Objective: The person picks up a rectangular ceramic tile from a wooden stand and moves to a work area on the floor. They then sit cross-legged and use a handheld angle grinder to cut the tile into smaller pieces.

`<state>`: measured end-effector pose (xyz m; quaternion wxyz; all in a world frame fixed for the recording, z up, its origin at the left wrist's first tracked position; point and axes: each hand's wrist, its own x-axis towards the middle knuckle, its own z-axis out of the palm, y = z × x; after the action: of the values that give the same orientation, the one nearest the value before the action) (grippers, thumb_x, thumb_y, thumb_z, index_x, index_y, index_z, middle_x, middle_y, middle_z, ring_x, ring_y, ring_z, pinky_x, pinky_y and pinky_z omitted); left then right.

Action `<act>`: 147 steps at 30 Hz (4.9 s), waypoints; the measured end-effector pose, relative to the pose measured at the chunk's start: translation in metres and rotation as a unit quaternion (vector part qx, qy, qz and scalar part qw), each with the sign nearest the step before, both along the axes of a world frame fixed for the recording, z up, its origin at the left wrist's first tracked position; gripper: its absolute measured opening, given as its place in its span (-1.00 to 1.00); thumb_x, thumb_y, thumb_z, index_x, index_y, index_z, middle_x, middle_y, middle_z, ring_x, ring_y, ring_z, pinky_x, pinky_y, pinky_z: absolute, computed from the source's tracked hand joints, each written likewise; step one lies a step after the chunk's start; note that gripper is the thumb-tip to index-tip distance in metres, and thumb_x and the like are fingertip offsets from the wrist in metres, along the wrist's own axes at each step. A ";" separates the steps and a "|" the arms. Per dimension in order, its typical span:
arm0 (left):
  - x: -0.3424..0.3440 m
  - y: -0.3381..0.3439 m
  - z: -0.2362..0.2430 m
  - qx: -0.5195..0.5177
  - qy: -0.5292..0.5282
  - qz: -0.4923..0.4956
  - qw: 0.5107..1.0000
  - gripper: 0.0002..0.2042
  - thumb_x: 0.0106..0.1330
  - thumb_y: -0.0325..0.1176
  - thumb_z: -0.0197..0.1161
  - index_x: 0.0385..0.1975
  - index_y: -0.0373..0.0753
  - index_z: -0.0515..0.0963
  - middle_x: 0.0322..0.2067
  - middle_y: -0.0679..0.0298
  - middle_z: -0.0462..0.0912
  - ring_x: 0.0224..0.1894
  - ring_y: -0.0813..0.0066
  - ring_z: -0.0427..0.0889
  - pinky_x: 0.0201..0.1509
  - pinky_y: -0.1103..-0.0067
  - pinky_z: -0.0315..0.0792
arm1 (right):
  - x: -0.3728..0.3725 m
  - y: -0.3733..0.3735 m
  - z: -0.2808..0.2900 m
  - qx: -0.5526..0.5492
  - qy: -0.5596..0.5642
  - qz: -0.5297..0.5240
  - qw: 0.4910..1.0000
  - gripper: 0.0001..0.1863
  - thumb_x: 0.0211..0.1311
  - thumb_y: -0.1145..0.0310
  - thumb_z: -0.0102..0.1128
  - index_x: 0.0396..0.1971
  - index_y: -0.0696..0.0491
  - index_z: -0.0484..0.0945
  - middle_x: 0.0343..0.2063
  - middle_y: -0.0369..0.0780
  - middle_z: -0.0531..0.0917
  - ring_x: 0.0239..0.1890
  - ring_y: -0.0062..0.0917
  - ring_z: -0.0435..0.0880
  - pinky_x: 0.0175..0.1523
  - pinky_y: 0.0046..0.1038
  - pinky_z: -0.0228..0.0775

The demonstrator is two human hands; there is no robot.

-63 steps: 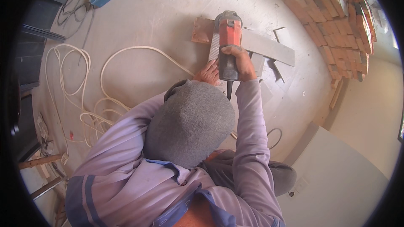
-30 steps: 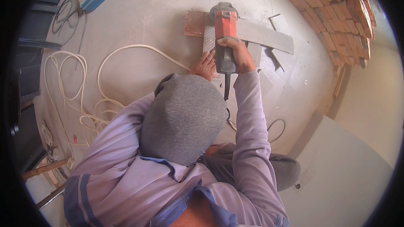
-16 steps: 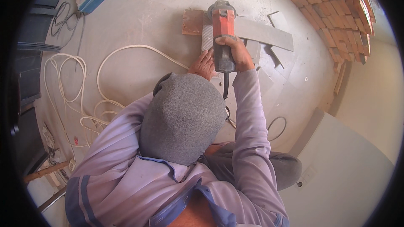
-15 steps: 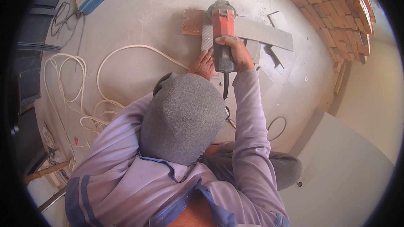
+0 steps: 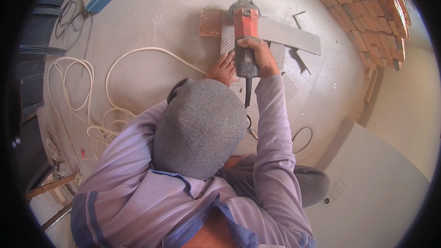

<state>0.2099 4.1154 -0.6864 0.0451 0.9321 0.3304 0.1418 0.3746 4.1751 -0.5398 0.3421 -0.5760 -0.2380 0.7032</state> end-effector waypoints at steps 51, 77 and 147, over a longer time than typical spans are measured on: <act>0.003 -0.001 -0.005 0.001 0.040 0.021 0.999 -0.29 0.33 0.14 0.11 0.36 -0.21 0.31 0.49 0.19 0.08 0.57 0.23 -0.15 0.60 0.27 -0.37 | 0.010 -0.004 0.007 0.000 -0.034 0.004 0.999 -0.44 0.06 0.13 0.30 -0.10 0.30 0.47 -0.39 -0.06 0.65 -0.45 -0.37 0.73 -0.35 -0.40 0.66; 0.000 0.000 0.006 -0.094 -0.052 0.004 0.994 -0.23 0.28 -0.04 0.26 0.42 -0.27 0.17 0.47 0.14 0.06 0.56 0.25 -0.11 0.60 0.31 -0.19 | 0.026 -0.009 0.010 -0.013 -0.022 -0.040 0.999 -0.55 0.14 0.19 0.24 -0.11 0.24 0.46 -0.40 -0.04 0.65 -0.47 -0.32 0.72 -0.38 -0.35 0.62; 0.005 -0.003 -0.010 0.029 0.055 0.026 0.998 -0.29 0.34 0.21 0.06 0.36 -0.15 0.32 0.49 0.18 0.07 0.56 0.24 -0.14 0.60 0.26 -0.34 | 0.003 -0.008 0.013 0.001 -0.007 -0.033 0.999 -0.62 0.10 0.32 0.27 -0.17 0.25 0.44 -0.45 -0.07 0.61 -0.54 -0.33 0.70 -0.42 -0.33 0.65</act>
<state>0.2147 4.1128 -0.6967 -0.0044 0.9306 0.3519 0.1007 0.3777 4.1674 -0.5267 0.3642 -0.5882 -0.2215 0.6872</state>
